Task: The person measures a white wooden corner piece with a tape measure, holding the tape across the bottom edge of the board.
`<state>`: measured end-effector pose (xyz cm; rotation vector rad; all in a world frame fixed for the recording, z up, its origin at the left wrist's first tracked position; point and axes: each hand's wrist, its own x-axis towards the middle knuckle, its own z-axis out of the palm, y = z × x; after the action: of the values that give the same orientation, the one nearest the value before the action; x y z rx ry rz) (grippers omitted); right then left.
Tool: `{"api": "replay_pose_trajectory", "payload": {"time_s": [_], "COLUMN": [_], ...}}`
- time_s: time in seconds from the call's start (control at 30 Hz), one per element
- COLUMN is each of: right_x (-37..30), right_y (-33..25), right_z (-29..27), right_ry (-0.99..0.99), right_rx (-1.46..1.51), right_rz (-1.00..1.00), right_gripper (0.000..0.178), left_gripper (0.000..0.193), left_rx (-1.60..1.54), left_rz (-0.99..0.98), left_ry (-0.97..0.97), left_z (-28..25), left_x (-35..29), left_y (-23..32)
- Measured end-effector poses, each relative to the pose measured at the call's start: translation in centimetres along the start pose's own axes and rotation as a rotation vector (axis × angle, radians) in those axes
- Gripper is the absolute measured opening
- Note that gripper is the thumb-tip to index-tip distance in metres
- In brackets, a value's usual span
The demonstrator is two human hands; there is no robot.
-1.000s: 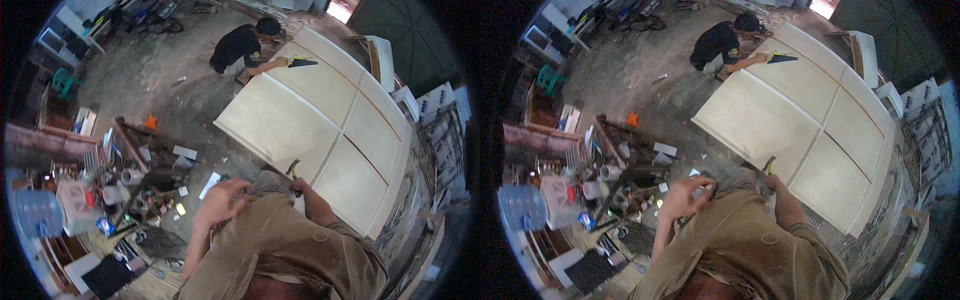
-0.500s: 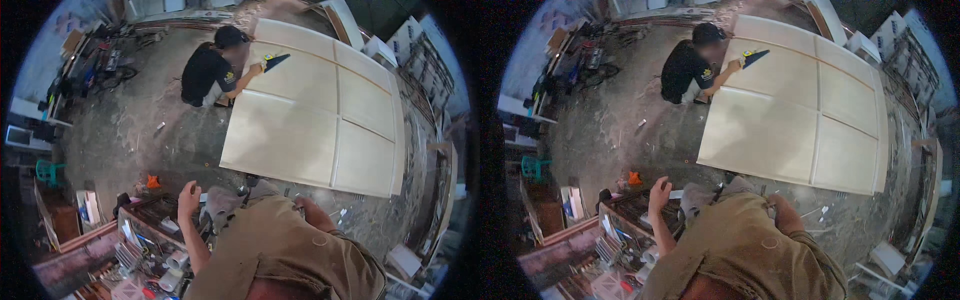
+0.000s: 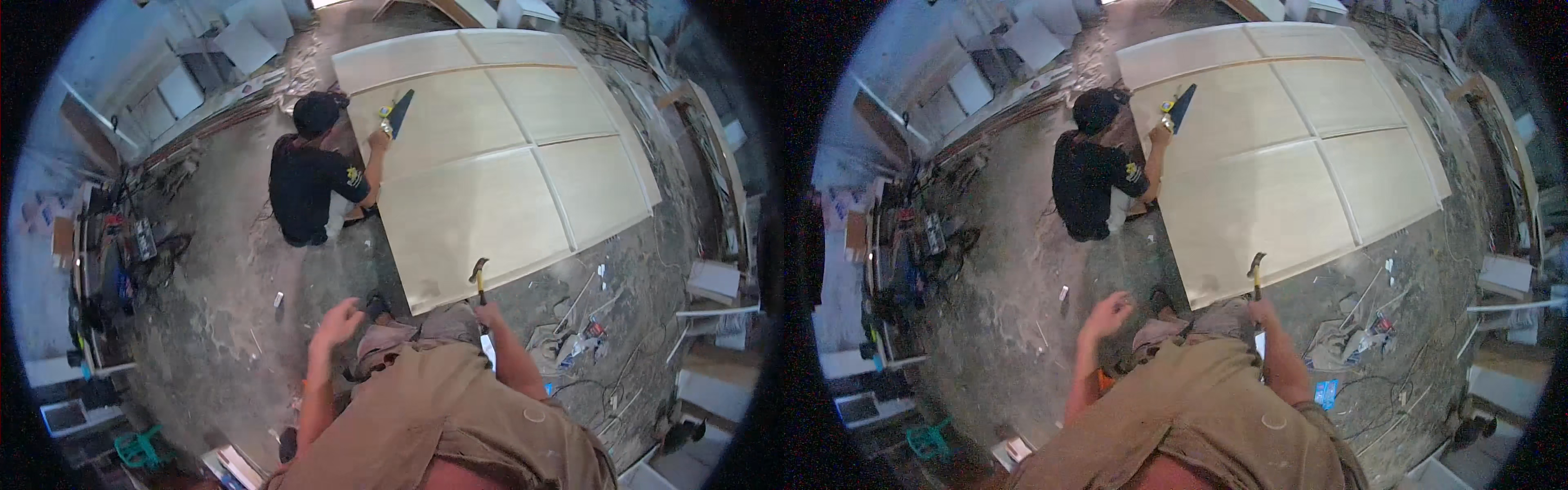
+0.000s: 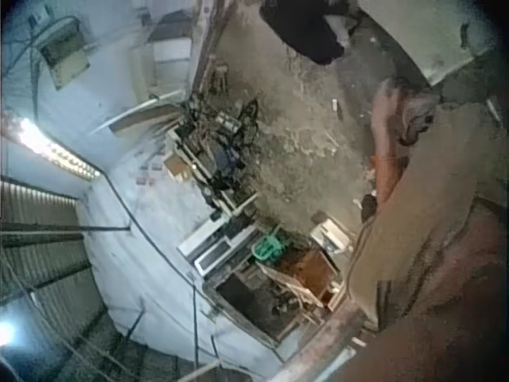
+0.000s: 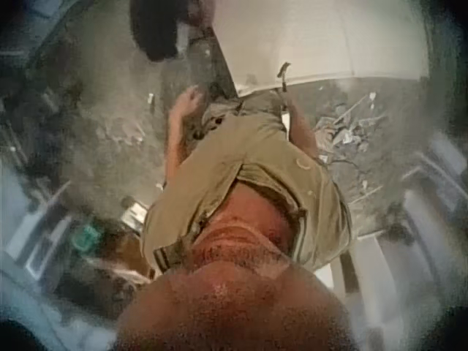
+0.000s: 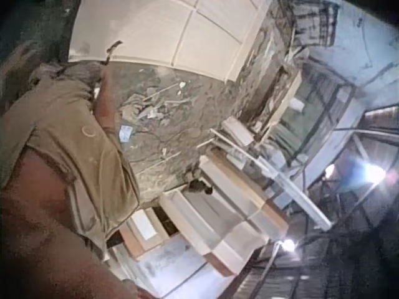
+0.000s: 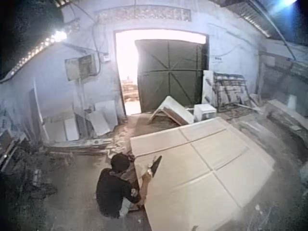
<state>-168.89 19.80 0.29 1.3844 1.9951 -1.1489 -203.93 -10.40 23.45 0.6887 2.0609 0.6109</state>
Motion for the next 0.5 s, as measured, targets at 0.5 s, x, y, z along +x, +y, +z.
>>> {"api": "replay_pose_trajectory", "payload": {"time_s": [0.5], "right_x": [-6.4], "right_y": [-4.7], "right_z": [9.0], "right_ry": [-0.059], "right_rx": [0.402], "right_rz": [0.381], "right_gripper": [0.042], "left_gripper": [0.050], "left_rx": [0.085], "left_rz": [0.282], "left_ry": [-0.055], "left_z": [-9.6], "left_x": [20.0], "left_y": [4.2]}}
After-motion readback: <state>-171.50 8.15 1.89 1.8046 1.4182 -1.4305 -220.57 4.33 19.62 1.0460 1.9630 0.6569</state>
